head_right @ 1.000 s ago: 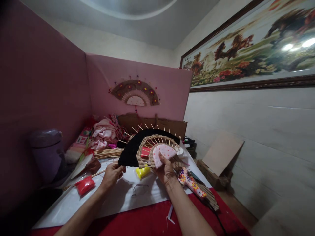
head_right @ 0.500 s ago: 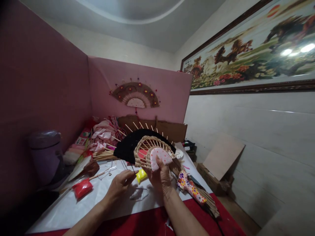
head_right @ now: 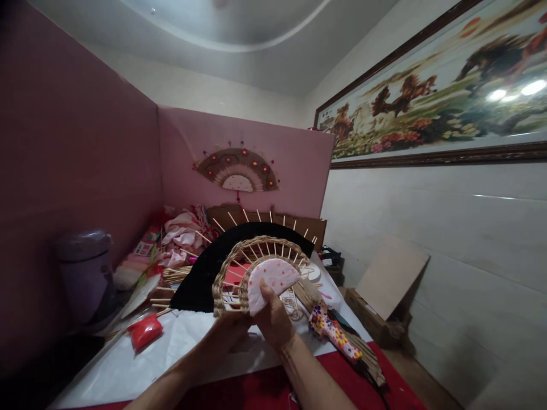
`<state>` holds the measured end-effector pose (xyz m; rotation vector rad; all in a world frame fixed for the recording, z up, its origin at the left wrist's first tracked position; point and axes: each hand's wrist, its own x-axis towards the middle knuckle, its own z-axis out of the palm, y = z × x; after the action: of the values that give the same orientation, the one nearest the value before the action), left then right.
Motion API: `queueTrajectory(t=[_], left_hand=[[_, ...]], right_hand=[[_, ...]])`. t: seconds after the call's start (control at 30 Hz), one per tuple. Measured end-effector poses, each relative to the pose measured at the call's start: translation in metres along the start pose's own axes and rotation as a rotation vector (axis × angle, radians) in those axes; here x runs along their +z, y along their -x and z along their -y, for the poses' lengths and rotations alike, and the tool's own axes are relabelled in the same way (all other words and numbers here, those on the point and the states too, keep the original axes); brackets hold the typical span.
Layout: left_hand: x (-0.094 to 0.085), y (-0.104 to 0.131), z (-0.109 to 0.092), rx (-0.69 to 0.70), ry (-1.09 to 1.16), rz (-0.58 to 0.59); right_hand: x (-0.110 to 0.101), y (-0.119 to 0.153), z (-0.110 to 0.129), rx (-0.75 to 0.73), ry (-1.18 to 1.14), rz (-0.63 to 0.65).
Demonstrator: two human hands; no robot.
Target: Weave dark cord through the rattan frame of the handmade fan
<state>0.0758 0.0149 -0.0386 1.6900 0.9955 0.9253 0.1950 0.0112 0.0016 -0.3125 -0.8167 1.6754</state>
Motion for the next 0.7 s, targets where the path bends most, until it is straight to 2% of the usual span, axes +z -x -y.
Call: queueTrajectory(t=[0.1,0.2,0.27,0.33,0.4,0.47,0.53,0.63,0.7], left_hand=[[0.006,0.002,-0.001,0.019,0.014,0.030],[0.010,-0.002,0.000,-0.057,0.065,0.029],[0.010,-0.006,0.002,-0.112,0.092,0.018],[0.006,-0.010,0.005,-0.091,0.088,-0.023],[-0.002,-0.012,0.006,-0.025,0.100,-0.145],[-0.015,-0.011,0.003,0.032,0.168,-0.361],[-0.030,-0.009,-0.005,0.159,0.275,-0.585],[-0.053,-0.004,-0.020,0.181,0.545,-0.726],[-0.064,-0.002,-0.028,0.182,0.703,-0.737]], right_hand=[[-0.002,0.002,0.000,0.054,0.017,-0.006],[-0.004,0.003,0.001,0.117,0.025,-0.018],[-0.004,0.003,0.002,0.074,0.020,-0.041],[-0.002,0.001,0.002,-0.005,0.008,-0.069],[-0.001,-0.002,0.003,-0.069,-0.005,-0.096],[-0.002,-0.006,0.005,-0.132,-0.014,-0.146],[-0.005,-0.010,0.008,-0.215,-0.019,-0.232],[-0.011,-0.013,0.012,-0.306,-0.022,-0.339],[-0.013,-0.014,0.012,-0.314,-0.016,-0.359]])
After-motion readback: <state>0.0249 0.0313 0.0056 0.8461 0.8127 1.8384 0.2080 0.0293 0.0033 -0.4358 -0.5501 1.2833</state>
